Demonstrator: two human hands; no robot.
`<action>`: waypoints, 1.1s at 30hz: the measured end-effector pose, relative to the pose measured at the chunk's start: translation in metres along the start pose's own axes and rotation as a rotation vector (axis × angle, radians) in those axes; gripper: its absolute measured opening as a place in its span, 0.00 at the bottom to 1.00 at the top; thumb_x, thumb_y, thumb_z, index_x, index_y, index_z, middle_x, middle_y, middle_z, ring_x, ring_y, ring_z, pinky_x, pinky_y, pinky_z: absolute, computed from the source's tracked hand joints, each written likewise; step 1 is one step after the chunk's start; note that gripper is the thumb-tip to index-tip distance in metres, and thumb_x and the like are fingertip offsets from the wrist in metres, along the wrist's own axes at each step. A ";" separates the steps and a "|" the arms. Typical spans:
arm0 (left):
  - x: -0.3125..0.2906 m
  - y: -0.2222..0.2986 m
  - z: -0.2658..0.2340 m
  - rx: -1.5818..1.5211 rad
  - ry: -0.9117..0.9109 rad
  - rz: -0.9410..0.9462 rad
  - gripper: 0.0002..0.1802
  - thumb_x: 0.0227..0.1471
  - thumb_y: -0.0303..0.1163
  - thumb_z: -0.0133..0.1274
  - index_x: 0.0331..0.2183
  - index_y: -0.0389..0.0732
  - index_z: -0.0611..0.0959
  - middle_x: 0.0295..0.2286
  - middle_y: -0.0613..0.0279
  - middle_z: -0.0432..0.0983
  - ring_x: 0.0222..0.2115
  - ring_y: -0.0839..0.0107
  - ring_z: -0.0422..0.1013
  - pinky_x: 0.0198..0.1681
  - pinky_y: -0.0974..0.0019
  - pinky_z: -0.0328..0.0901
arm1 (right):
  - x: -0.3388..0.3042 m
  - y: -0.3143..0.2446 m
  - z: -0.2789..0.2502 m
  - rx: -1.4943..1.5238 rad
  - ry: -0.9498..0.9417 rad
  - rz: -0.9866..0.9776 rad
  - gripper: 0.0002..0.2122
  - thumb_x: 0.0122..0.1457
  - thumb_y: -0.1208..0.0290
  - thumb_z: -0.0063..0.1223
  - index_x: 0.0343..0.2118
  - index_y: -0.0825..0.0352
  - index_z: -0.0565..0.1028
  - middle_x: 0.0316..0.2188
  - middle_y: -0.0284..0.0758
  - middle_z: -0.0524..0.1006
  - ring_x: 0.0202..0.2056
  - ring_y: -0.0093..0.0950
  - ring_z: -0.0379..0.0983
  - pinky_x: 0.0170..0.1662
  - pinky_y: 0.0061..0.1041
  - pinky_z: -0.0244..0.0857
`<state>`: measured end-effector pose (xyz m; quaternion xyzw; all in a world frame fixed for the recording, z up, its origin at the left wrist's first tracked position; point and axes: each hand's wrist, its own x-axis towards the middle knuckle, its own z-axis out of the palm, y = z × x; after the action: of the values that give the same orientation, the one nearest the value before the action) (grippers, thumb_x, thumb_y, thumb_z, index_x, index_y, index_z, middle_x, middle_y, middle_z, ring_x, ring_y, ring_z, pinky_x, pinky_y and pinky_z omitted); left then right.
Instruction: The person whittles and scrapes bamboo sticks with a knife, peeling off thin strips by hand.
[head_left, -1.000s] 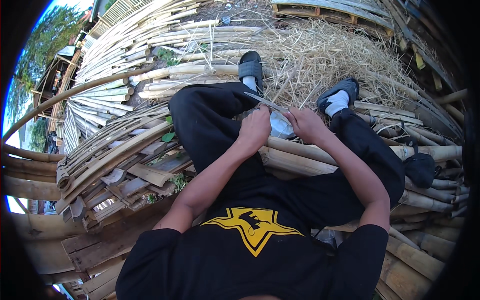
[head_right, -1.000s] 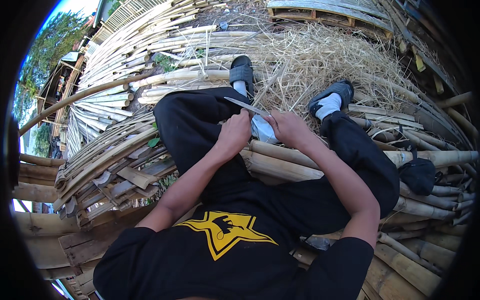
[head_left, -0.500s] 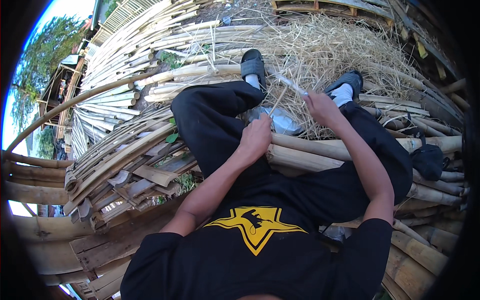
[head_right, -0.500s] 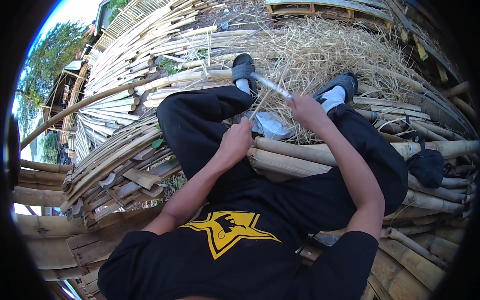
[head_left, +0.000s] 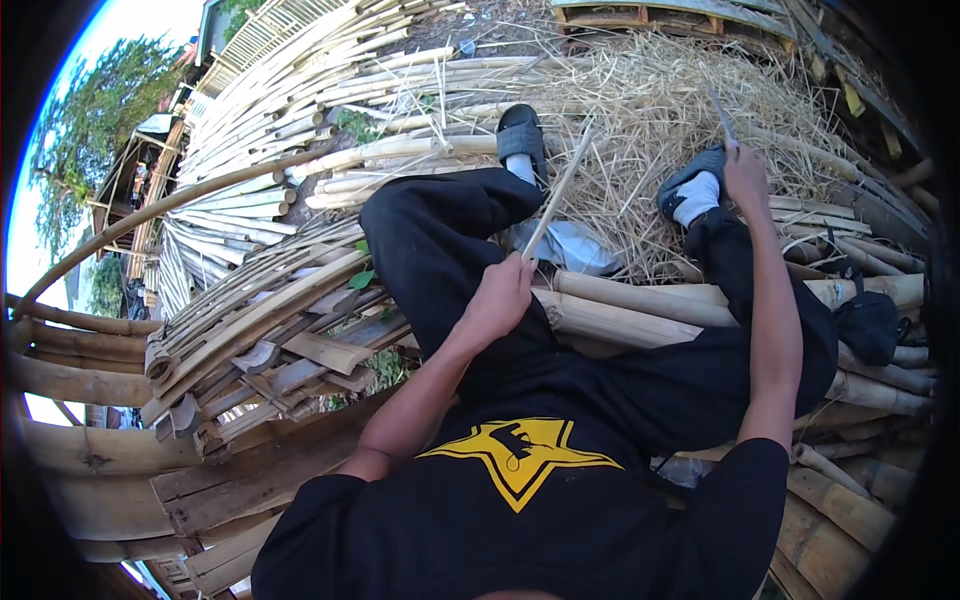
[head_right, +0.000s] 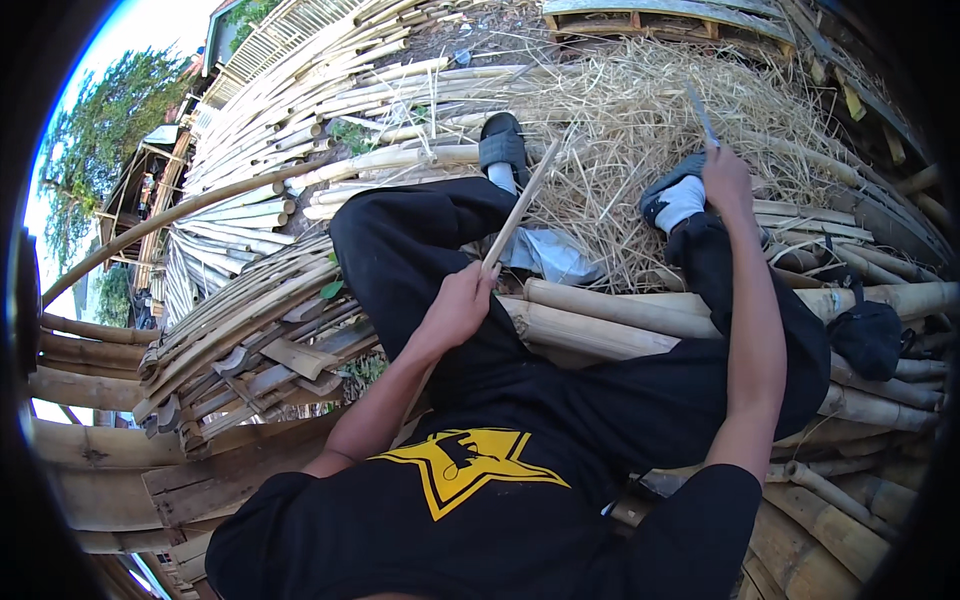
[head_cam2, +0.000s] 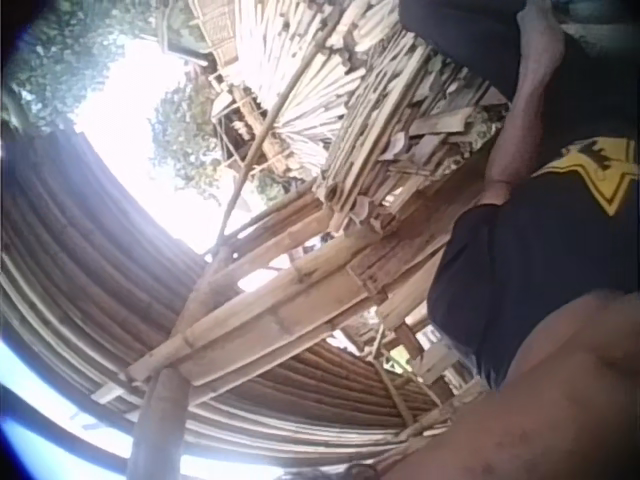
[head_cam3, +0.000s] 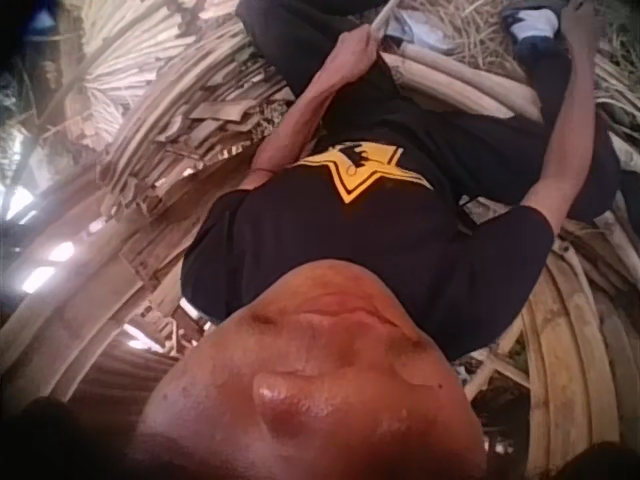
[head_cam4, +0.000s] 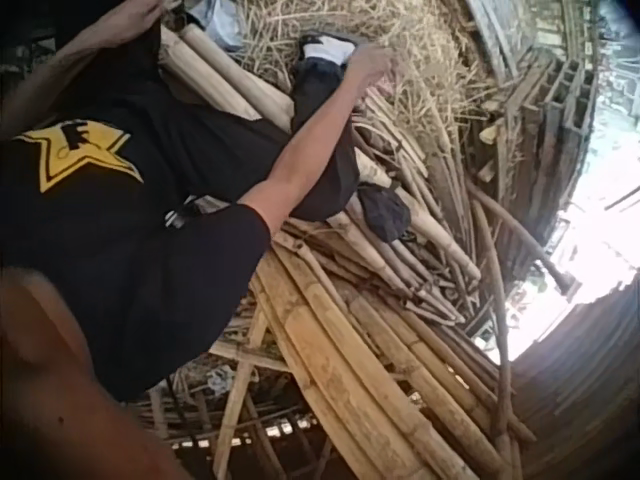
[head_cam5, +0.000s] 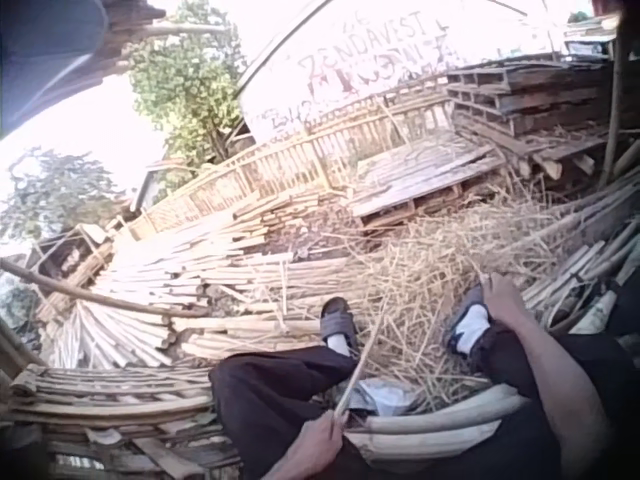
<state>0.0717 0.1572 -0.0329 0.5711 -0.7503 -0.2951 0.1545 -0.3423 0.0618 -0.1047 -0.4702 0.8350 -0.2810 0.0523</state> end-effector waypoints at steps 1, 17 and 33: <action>0.007 0.003 -0.002 -0.060 -0.011 0.015 0.17 0.58 0.35 0.42 0.25 0.31 0.70 0.17 0.41 0.68 0.19 0.46 0.67 0.23 0.55 0.59 | -0.005 -0.024 -0.001 0.088 -0.069 -0.135 0.20 0.62 0.56 0.35 0.36 0.72 0.71 0.28 0.53 0.74 0.35 0.51 0.71 0.39 0.46 0.63; 0.044 -0.004 -0.006 -0.181 -0.126 -0.020 0.20 0.59 0.39 0.41 0.25 0.31 0.71 0.17 0.48 0.70 0.20 0.56 0.68 0.28 0.57 0.61 | -0.144 -0.146 0.011 0.233 -0.530 -0.825 0.18 0.63 0.55 0.33 0.30 0.67 0.67 0.19 0.48 0.72 0.26 0.49 0.70 0.29 0.47 0.62; 0.016 0.006 -0.008 -0.146 -0.104 -0.177 0.20 0.58 0.40 0.42 0.25 0.31 0.70 0.17 0.46 0.67 0.18 0.56 0.65 0.25 0.57 0.59 | -0.084 -0.105 0.068 0.078 -0.310 -0.814 0.15 0.61 0.56 0.37 0.32 0.64 0.69 0.17 0.45 0.72 0.24 0.47 0.72 0.27 0.44 0.64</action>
<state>0.0667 0.1415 -0.0243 0.6060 -0.6806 -0.3908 0.1298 -0.1927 0.0593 -0.1215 -0.7954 0.5526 -0.2360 0.0798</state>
